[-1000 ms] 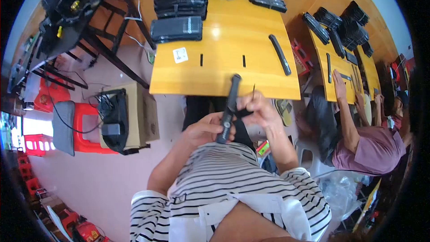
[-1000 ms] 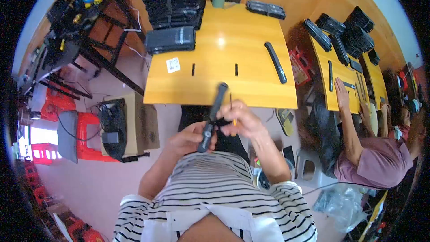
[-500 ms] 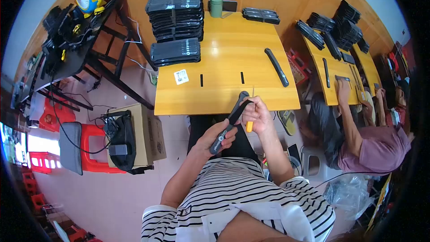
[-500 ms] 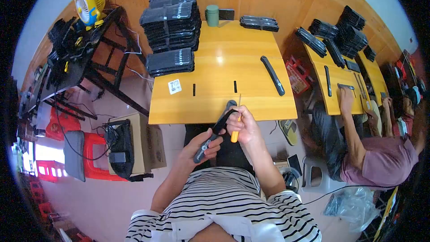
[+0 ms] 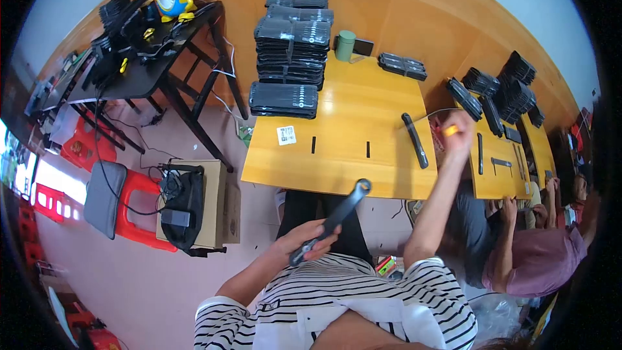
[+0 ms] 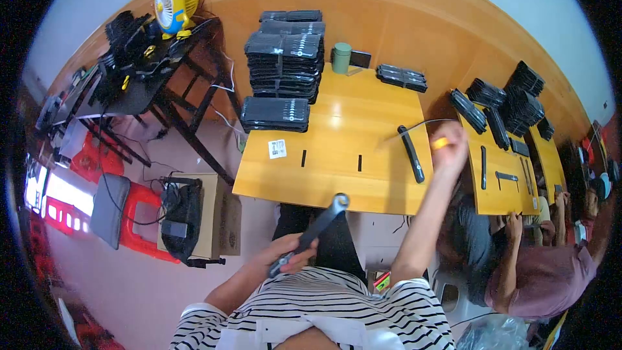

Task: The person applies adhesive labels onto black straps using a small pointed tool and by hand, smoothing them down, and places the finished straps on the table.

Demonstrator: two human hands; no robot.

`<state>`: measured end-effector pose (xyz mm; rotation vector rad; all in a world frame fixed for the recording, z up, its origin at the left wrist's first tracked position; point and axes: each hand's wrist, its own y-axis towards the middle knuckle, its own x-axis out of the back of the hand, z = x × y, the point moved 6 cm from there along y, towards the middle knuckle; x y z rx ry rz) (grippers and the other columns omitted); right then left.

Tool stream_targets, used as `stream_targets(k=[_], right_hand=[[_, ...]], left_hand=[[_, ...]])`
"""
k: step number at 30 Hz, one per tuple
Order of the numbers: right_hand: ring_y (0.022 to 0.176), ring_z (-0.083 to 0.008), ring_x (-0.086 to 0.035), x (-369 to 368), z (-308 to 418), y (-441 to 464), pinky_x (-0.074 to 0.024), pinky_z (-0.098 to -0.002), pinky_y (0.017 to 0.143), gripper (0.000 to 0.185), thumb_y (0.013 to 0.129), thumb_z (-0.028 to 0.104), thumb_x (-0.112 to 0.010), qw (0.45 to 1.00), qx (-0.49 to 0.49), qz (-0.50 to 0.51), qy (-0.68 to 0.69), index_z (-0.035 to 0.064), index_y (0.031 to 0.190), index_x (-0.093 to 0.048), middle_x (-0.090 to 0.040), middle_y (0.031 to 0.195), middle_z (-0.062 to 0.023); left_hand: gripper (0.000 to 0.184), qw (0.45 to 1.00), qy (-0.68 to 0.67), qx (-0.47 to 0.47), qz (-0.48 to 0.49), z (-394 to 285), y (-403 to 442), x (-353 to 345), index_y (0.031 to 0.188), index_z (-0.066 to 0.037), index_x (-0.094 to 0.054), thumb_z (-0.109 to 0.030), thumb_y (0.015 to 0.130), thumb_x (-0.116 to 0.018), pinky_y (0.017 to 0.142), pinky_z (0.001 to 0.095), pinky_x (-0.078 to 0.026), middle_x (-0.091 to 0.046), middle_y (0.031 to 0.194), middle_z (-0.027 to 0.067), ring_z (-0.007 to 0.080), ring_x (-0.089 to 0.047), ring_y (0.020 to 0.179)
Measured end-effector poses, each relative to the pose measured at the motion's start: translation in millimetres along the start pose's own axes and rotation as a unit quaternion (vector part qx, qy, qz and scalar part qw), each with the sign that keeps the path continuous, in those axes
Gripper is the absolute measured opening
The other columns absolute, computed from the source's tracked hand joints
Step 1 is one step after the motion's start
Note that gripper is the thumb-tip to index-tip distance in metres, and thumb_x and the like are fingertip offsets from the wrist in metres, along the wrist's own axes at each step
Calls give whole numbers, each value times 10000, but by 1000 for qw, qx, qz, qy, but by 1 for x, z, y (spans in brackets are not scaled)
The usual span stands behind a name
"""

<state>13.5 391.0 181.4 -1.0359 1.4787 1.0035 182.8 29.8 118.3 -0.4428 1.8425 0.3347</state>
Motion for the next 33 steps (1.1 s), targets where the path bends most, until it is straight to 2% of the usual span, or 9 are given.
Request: stream_targets(k=[2, 5, 9, 13, 16, 19, 22, 30, 33], right_hand=[[424, -84, -327, -25, 39, 14, -332, -218, 397, 169, 805, 75, -509, 995, 20, 48, -88, 64, 671, -406, -390, 585, -18], [415, -84, -330, -50, 6, -6, -283, -208, 357, 182, 820, 106, -501, 950, -56, 63, -301, 67, 673, -401, -400, 578, -20], [361, -53, -296, -55, -41, -59, -228, -185, 347, 201, 833, 147, -515, 760, 6, 46, -649, 105, 652, -437, -434, 504, -5], [460, -36, -362, -72, -60, -91, -406, -225, 543, 221, 837, 108, -513, 439, 71, 80, -892, 17, 636, -526, -438, 513, 20], [524, -48, -435, -79, -66, -107, -386, -220, 532, 181, 829, 101, -524, 350, 129, 111, -921, -28, 705, -553, -498, 540, -5], [570, -57, -494, -75, -52, -113, -394, -220, 535, 146, 821, 86, -550, 347, 145, 107, -920, -50, 804, -602, -546, 577, -33], [564, -61, -505, -67, -43, -117, -401, -220, 529, 135, 815, 67, -558, 359, 161, 92, -915, -54, 836, -613, -560, 590, -41], [540, -82, -518, -41, -33, -122, -413, -228, 518, 142, 787, 41, -583, 340, 177, 90, -919, -57, 879, -627, -582, 612, -73], [567, -108, -572, -42, -38, -126, -430, -233, 521, 140, 786, 34, -589, 357, 183, 78, -913, -44, 891, -637, -603, 640, -91]], left_hand=[[333, 1000, -3, -25, 10, -12, -21, 20, 1059, -1, -452, -290, 902, -504, 395, 189, -347, -443, 635, 25, 85, -418, 427], [374, 936, 258, -98, -217, -45, -44, 53, 1055, -10, -490, -354, 923, -425, 467, 199, -410, -546, 722, 57, 108, -505, 486], [300, 864, 276, -187, -378, -89, -44, 81, 932, -24, -588, -293, 910, -457, 558, 213, -438, -575, 766, 39, 113, -548, 605], [265, 808, 316, -250, -429, -131, -30, 117, 968, 0, -617, -229, 865, -534, 610, 224, -412, -600, 797, 0, 87, -534, 667], [242, 731, 365, -276, -506, -150, -24, 138, 938, 26, -609, -180, 811, -607, 632, 245, -424, -605, 776, 19, 98, -536, 685], [358, 493, 577, -275, -591, -162, -26, 171, 978, 49, -567, -211, 752, -662, 612, 341, -446, -573, 664, 123, 211, -553, 626], [379, 386, 649, -250, -606, -155, -20, 147, 993, 45, -560, -217, 741, -665, 616, 369, -446, -554, 632, 145, 276, -558, 610], [417, 338, 672, -184, -632, -150, -15, 139, 1014, -10, -522, -289, 743, -673, 622, 424, -443, -573, 646, 135, 314, -585, 640], [398, 369, 644, -222, -632, -146, -19, 122, 972, -2, -553, -340, 781, -645, 611, 348, -456, -580, 667, 107, 228, -579, 624]])
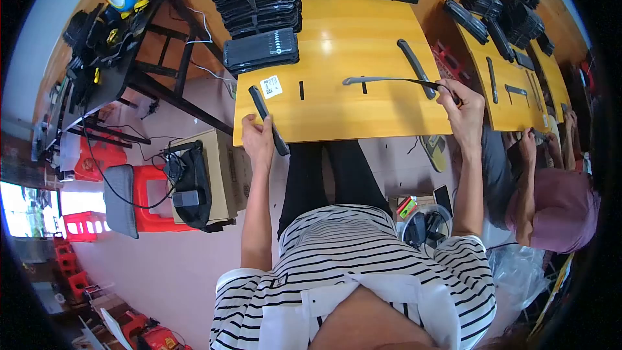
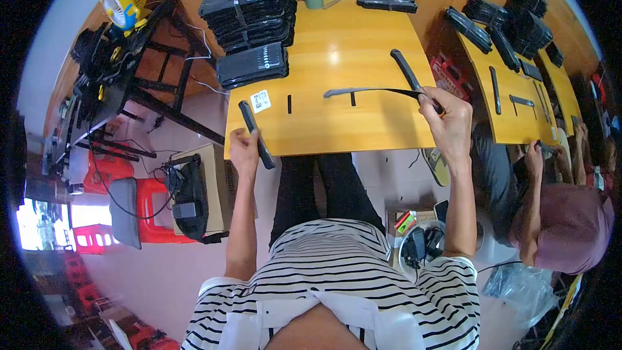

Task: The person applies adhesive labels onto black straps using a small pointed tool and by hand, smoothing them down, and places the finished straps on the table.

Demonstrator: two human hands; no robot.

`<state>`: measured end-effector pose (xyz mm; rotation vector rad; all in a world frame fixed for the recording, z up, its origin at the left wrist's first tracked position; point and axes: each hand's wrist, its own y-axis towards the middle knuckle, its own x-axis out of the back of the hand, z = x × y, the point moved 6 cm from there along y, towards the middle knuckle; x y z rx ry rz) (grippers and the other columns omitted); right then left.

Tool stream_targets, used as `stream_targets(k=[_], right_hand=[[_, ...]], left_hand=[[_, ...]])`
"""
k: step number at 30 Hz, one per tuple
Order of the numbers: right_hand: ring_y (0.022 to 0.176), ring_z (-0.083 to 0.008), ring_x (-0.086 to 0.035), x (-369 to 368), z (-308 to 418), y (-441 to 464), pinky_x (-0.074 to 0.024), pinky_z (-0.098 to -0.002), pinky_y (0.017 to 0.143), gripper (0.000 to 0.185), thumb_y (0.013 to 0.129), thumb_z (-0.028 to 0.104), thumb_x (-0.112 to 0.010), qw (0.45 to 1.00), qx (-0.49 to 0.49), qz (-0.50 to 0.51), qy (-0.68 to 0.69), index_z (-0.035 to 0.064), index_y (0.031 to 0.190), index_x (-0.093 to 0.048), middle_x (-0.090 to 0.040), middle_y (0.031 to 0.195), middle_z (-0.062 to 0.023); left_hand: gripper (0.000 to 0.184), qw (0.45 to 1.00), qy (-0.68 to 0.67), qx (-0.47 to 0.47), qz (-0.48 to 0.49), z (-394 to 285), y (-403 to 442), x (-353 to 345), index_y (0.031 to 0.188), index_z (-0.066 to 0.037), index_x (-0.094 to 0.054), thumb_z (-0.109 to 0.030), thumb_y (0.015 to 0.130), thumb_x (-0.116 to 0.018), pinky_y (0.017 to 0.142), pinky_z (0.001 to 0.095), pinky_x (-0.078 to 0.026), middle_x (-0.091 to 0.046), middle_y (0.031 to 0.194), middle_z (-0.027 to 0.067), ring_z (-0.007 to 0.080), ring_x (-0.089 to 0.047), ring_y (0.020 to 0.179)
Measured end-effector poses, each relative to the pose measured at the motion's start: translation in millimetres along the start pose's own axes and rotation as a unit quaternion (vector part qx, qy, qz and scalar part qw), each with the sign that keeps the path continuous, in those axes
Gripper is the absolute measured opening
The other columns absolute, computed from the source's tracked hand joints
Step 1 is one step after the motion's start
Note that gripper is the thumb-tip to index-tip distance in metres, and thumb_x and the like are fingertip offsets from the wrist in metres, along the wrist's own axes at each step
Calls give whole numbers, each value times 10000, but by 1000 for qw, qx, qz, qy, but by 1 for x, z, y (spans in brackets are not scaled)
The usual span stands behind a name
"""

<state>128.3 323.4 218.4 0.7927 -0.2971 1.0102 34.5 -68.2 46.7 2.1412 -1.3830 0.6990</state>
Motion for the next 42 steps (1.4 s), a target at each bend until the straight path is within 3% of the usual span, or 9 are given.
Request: stream_targets(k=[3, 6, 9, 13, 18, 20, 23, 37, 42], right_hand=[[593, -121, -604, -2, 7, -3, -447, -241, 529, 138, 782, 18, -594, 1000, 8, -18, 15, -37, 900, -642, -623, 686, -102], [591, -134, -613, -14, 22, -14, -461, -249, 530, 140, 775, -3, -595, 997, 48, -35, 39, -32, 902, -644, -630, 718, -109], [562, -172, -608, -37, 41, -34, -480, -259, 518, 155, 737, -26, -603, 990, 142, 17, 19, -15, 884, -650, -610, 689, -113], [551, -199, -585, -65, 44, -65, -483, -279, 503, 228, 685, -28, -626, 965, 248, 86, 0, 10, 909, -648, -601, 716, -104], [544, -144, -570, -83, 30, -79, -463, -257, 494, 262, 713, -6, -614, 964, 218, 140, 52, 20, 972, -636, -617, 768, -72], [513, -57, -512, -99, -6, -82, -396, -209, 443, 200, 781, 56, -599, 927, -178, 149, 295, 27, 974, -645, -619, 731, -24], [479, 0, -422, -125, -26, -99, -294, -179, 401, 162, 826, 133, -595, 827, -336, 270, 362, 37, 945, -651, -604, 677, 10], [384, -5, -345, -149, -63, -56, -221, -175, 354, 128, 798, 151, -638, 862, -333, 212, 319, 44, 728, -626, -566, 609, 7], [527, -96, -480, -179, -90, -1, -376, -246, 514, 168, 754, 139, -650, 917, -239, 159, 277, 14, 652, -606, -567, 586, -24]], left_hand=[[244, 986, -138, -64, -72, -20, -17, 21, 892, -2, -577, -236, 830, -606, 564, 281, -434, -559, 650, 52, 138, -519, 578], [181, 949, -227, 8, 220, -69, -63, 8, 925, -12, -611, -164, 866, -532, 517, 184, -391, -583, 695, 31, 61, -484, 573], [340, 747, -319, 23, 582, -117, -130, -28, 1151, -23, -533, -146, 834, -537, 507, 215, -431, -607, 812, 52, 91, -524, 581], [493, 496, -673, 253, 487, -134, -136, -46, 1313, -55, -335, -288, 908, -489, 532, 223, -451, -557, 1010, 100, 147, -550, 658], [353, 643, -621, 184, 409, -109, -110, -52, 1095, 26, -546, -269, 948, -419, 628, 226, -540, -601, 924, 95, 107, -603, 709], [346, 673, -600, 182, 392, -106, -113, -55, 1101, 24, -542, -263, 946, -426, 626, 230, -540, -602, 921, 97, 111, -605, 705], [330, 702, -573, 179, 384, -102, -116, -62, 1103, 22, -540, -247, 943, -437, 625, 238, -540, -606, 925, 95, 118, -608, 699], [124, 808, -469, 147, 324, -58, -15, -42, 940, -12, -616, -38, 821, -593, 614, 236, -537, -631, 781, 46, 111, -617, 661], [120, 859, -382, 118, 319, -61, 34, -73, 901, 10, -584, -57, 805, -616, 576, 239, -533, -625, 762, 102, 163, -630, 647]])
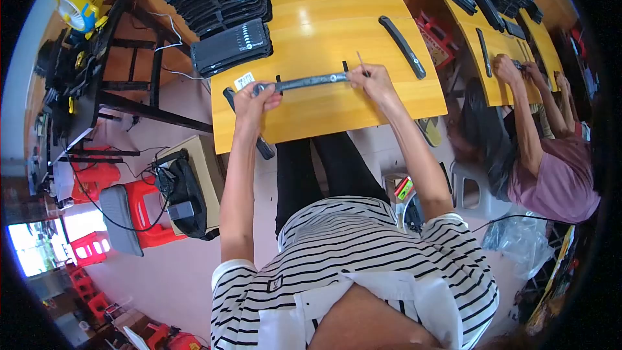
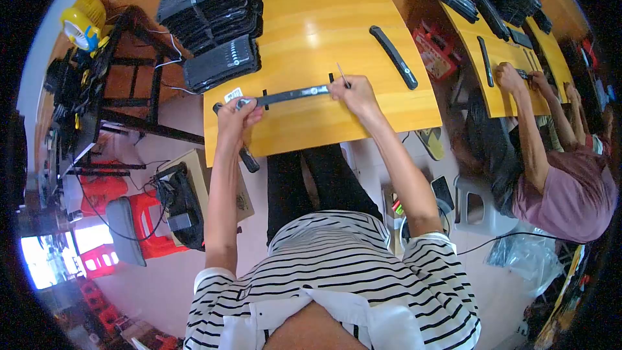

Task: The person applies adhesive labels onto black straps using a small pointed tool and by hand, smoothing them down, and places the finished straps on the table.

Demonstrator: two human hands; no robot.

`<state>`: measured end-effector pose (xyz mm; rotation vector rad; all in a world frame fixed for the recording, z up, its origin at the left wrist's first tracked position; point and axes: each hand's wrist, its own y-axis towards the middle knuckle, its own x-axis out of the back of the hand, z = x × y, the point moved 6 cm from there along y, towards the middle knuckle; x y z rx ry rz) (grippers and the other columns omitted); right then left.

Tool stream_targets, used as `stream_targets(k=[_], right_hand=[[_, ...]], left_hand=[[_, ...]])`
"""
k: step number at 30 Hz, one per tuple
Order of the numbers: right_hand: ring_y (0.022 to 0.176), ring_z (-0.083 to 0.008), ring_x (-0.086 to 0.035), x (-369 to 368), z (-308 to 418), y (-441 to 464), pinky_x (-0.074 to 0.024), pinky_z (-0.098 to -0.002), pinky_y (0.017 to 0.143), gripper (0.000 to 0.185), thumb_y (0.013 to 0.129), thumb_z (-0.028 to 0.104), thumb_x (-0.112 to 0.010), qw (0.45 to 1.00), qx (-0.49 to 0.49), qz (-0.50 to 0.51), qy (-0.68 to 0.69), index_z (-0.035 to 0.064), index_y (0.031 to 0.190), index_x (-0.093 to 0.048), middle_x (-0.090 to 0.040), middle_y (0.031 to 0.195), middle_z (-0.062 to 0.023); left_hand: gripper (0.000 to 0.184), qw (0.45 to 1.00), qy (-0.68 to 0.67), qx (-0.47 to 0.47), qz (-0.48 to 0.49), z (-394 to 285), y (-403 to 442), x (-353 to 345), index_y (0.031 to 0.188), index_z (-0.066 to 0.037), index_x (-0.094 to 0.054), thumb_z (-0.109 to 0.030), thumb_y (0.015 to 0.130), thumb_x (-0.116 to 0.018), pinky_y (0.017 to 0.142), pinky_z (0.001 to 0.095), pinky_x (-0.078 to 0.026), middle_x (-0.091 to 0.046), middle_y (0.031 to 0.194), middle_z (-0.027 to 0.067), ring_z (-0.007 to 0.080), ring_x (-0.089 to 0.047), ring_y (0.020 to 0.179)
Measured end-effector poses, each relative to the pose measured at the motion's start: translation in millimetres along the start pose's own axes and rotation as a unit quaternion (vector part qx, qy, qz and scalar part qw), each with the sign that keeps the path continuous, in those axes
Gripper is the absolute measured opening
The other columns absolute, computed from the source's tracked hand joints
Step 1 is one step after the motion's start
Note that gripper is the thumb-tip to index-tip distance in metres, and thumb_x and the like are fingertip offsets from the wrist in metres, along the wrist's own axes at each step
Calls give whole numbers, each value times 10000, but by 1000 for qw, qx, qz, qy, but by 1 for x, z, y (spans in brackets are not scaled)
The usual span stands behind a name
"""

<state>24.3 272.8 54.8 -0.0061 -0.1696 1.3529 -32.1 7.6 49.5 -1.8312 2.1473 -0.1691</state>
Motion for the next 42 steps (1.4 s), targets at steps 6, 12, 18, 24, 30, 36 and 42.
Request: stream_targets(k=[6, 12, 18, 24, 30, 36, 42], right_hand=[[585, -170, -583, 4, -41, 58, -454, -313, 575, 196, 682, 210, -676, 984, -54, -82, -150, 29, 633, -622, -598, 585, -81], [641, -234, -607, 18, -53, 62, -474, -357, 629, 189, 653, 231, -706, 959, -92, -139, -227, 54, 663, -640, -627, 647, -102], [562, -172, -574, 15, -38, 55, -446, -316, 565, 179, 656, 215, -710, 949, -96, -173, -244, 56, 627, -634, -602, 582, -60], [783, -300, -621, 12, -34, 53, -488, -396, 707, 183, 667, 254, -699, 936, -147, -153, -281, 80, 692, -647, -651, 775, -135], [821, -304, -619, 10, -29, 51, -494, -403, 724, 179, 670, 262, -701, 928, -139, -163, -304, 95, 706, -651, -655, 811, -134], [865, -292, -613, 10, -29, 50, -493, -389, 751, 178, 673, 265, -693, 923, -149, -160, -318, 110, 747, -650, -648, 855, -133], [881, -296, -609, 9, -33, 53, -493, -391, 757, 177, 703, 262, -641, 912, -140, -165, -350, 116, 804, -649, -641, 897, -137]], left_hand=[[94, 996, 79, -19, -23, 32, 62, 5, 845, 16, -597, -73, 813, -601, 489, 232, -507, -613, 693, 82, 131, -594, 553], [126, 977, 199, -16, -75, 31, 69, -2, 743, 5, -635, -119, 763, -643, 460, 240, -447, -590, 603, 55, 108, -551, 502], [171, 949, 287, -53, -121, 32, 75, 6, 745, 6, -647, -162, 725, -669, 533, 304, -446, -604, 607, 74, 163, -570, 531], [170, 950, 281, -65, -122, 35, 74, 8, 732, 12, -634, -153, 715, -668, 560, 322, -440, -602, 613, 103, 195, -575, 563], [175, 922, 345, -101, -147, 30, 72, 8, 709, 23, -618, -145, 710, -668, 606, 352, -436, -589, 620, 118, 233, -584, 630], [143, 965, 232, -66, -104, 37, 79, 12, 702, 14, -614, -113, 703, -681, 515, 319, -440, -570, 559, 81, 179, -566, 501], [96, 934, 314, -129, -115, 36, 80, 11, 716, -11, -575, -56, 760, -647, 368, 227, -369, -516, 528, 13, 85, -472, 409]])
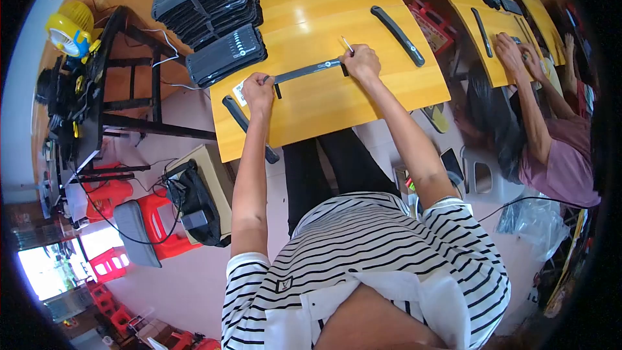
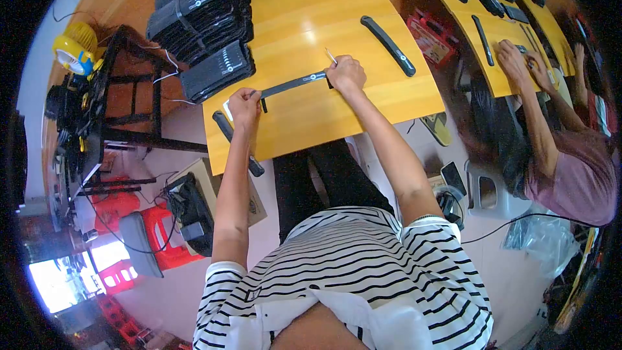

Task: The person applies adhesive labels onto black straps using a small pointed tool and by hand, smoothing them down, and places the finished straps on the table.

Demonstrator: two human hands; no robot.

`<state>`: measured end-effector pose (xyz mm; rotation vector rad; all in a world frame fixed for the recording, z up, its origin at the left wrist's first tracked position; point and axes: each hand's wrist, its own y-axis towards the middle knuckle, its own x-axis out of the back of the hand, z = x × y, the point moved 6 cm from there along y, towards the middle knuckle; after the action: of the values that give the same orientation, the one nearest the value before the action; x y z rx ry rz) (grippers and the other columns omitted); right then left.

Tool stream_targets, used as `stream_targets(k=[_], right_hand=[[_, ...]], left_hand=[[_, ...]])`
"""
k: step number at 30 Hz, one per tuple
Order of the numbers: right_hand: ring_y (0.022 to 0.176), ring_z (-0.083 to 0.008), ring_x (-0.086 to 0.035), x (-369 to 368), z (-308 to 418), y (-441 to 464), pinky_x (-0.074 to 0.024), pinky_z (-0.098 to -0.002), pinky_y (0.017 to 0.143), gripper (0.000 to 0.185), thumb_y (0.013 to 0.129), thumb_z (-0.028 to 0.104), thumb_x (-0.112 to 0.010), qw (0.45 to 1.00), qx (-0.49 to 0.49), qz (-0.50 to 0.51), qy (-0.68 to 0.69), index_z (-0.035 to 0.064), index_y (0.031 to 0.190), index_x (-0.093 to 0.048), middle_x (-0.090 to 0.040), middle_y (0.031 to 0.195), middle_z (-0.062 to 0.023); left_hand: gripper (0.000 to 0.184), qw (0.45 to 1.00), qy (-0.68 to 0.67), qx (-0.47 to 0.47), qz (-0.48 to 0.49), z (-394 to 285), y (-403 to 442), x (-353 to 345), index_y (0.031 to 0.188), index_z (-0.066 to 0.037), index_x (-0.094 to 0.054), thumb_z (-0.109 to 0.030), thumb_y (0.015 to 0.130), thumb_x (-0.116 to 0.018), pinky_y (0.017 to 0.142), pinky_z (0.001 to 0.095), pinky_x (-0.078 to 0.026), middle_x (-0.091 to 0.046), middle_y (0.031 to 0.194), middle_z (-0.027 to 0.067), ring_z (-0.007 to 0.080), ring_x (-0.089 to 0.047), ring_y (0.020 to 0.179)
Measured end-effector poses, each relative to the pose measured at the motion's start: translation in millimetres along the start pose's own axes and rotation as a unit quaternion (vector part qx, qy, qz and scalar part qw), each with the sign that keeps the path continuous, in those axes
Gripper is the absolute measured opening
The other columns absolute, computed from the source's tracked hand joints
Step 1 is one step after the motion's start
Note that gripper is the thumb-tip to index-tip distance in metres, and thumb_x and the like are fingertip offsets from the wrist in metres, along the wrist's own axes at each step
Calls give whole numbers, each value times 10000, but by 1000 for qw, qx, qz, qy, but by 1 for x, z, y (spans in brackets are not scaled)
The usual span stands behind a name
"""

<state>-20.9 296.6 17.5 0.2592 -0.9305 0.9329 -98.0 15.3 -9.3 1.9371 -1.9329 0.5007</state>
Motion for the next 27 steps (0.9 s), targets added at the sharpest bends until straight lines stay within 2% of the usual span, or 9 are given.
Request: stream_targets(k=[12, 14, 17, 19, 21, 22, 24, 26, 27], right_hand=[[778, -299, -619, 8, 4, -6, -493, -399, 692, 137, 722, 239, -629, 998, 40, -15, 49, 111, 768, -643, -644, 773, -118], [765, -284, -621, 6, 0, -3, -488, -394, 676, 112, 716, 217, -638, 997, 20, 17, 77, 113, 757, -640, -646, 753, -101], [758, -279, -622, 3, -3, 2, -484, -393, 671, 95, 723, 206, -628, 995, 31, 8, 94, 114, 747, -639, -646, 760, -106], [743, -285, -621, 5, -4, 0, -485, -387, 669, 104, 742, 201, -598, 995, 50, -11, 81, 105, 739, -637, -641, 748, -122], [716, -294, -622, 4, -10, 2, -480, -393, 644, 153, 760, 218, -576, 981, 114, -18, 153, 77, 749, -633, -631, 729, -149], [623, -267, -599, 8, -16, 0, -458, -377, 585, 188, 764, 223, -591, 973, 125, -68, 184, 37, 748, -617, -609, 674, -155], [538, -202, -538, 19, -23, -25, -423, -337, 526, 196, 787, 208, -584, 961, 169, -55, 213, 18, 748, -604, -569, 605, -135], [515, -149, -486, 27, -34, -56, -398, -292, 502, 168, 812, 164, -565, 937, 219, -60, 266, 10, 751, -595, -541, 567, -98], [515, -149, -486, 28, -40, -74, -398, -292, 502, 168, 812, 164, -565, 938, 215, -48, 267, 10, 751, -595, -541, 567, -98]], left_hand=[[121, 998, -14, -57, -34, 5, 3, 1, 769, -14, -556, -1, 721, -666, 373, 223, -363, -501, 568, -2, 84, -471, 435], [200, 996, -77, 28, -28, 5, -4, 1, 815, -16, -561, 14, 669, -694, 459, 283, -424, -480, 623, 37, 144, -511, 529], [237, 993, -112, 15, -32, -4, -8, 3, 863, -29, -525, 42, 690, -670, 390, 283, -405, -446, 687, 46, 147, -498, 502], [261, 996, -78, 12, -43, -7, -11, 9, 894, -32, -511, 47, 693, -656, 455, 337, -434, -447, 755, 77, 200, -508, 522], [289, 967, 124, -181, -132, -32, -24, 24, 914, -29, -505, 45, 681, -658, 541, 381, -444, -471, 810, 113, 269, -520, 559], [207, 965, 116, -183, -149, -48, -35, 39, 901, -13, -532, -25, 724, -637, 623, 394, -444, -533, 805, 151, 310, -548, 630], [177, 976, 69, -140, -149, -37, -40, 67, 891, -10, -551, -95, 757, -629, 614, 377, -452, -557, 768, 145, 292, -560, 611], [310, 979, 59, -115, -158, -44, -69, 104, 839, -12, -609, -320, 803, -603, 623, 377, -470, -619, 732, 155, 280, -599, 638], [310, 979, 66, -105, -159, -52, -86, 117, 839, -12, -609, -320, 803, -603, 623, 377, -470, -619, 732, 155, 280, -599, 638]])
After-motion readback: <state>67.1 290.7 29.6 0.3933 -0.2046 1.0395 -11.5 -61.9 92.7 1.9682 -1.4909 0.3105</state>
